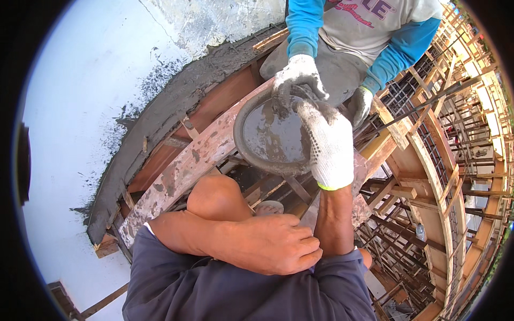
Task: The person applies concrete to the edge of a wooden structure using a trowel, taking mortar from a bucket and smoothing it along the rim.
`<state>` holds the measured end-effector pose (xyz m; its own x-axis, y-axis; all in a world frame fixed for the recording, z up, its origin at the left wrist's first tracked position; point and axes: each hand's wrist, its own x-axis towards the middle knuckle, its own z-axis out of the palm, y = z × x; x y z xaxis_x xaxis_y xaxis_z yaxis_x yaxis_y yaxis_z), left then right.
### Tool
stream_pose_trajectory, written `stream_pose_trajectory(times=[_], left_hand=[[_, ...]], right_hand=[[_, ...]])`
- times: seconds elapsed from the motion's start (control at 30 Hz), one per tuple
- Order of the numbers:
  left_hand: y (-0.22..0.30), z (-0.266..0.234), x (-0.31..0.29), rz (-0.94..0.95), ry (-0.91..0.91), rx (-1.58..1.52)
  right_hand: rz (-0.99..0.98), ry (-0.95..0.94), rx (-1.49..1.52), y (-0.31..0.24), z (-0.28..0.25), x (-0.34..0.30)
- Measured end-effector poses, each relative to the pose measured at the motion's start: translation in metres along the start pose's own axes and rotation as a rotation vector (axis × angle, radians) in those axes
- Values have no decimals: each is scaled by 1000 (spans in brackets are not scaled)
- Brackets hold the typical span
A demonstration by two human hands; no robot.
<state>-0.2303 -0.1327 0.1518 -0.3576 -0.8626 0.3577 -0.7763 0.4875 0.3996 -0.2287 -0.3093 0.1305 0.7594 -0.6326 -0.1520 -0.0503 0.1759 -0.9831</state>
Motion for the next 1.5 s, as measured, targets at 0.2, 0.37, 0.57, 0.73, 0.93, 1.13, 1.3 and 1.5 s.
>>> stream_pose_trajectory(times=[0.2, 0.37, 0.57, 0.73, 0.93, 1.13, 1.3, 1.5], left_hand=[[-13, -19, -16, -134, -74, 24], [-23, -25, -15, -206, -240, -24], [-11, -28, 12, -253, -388, -86], [8, -4, 39, -321, -544, 10], [25, 19, 58, -358, -620, 43], [23, 40, 72, -447, -639, 23], [11, 54, 85, -579, -681, 50], [2, 71, 108, -643, -698, 49]], right_hand=[[-32, -179, 107, 41, 81, 67], [-223, -370, -2, 20, 100, 87], [-676, 150, -330, 23, 27, 40], [-306, 475, -371, 111, -135, -65], [249, 973, -304, 299, -298, -219], [390, 1344, 819, 410, -391, -322], [567, 1551, 659, 418, -428, -322], [633, 1714, 701, 425, -495, -331]])
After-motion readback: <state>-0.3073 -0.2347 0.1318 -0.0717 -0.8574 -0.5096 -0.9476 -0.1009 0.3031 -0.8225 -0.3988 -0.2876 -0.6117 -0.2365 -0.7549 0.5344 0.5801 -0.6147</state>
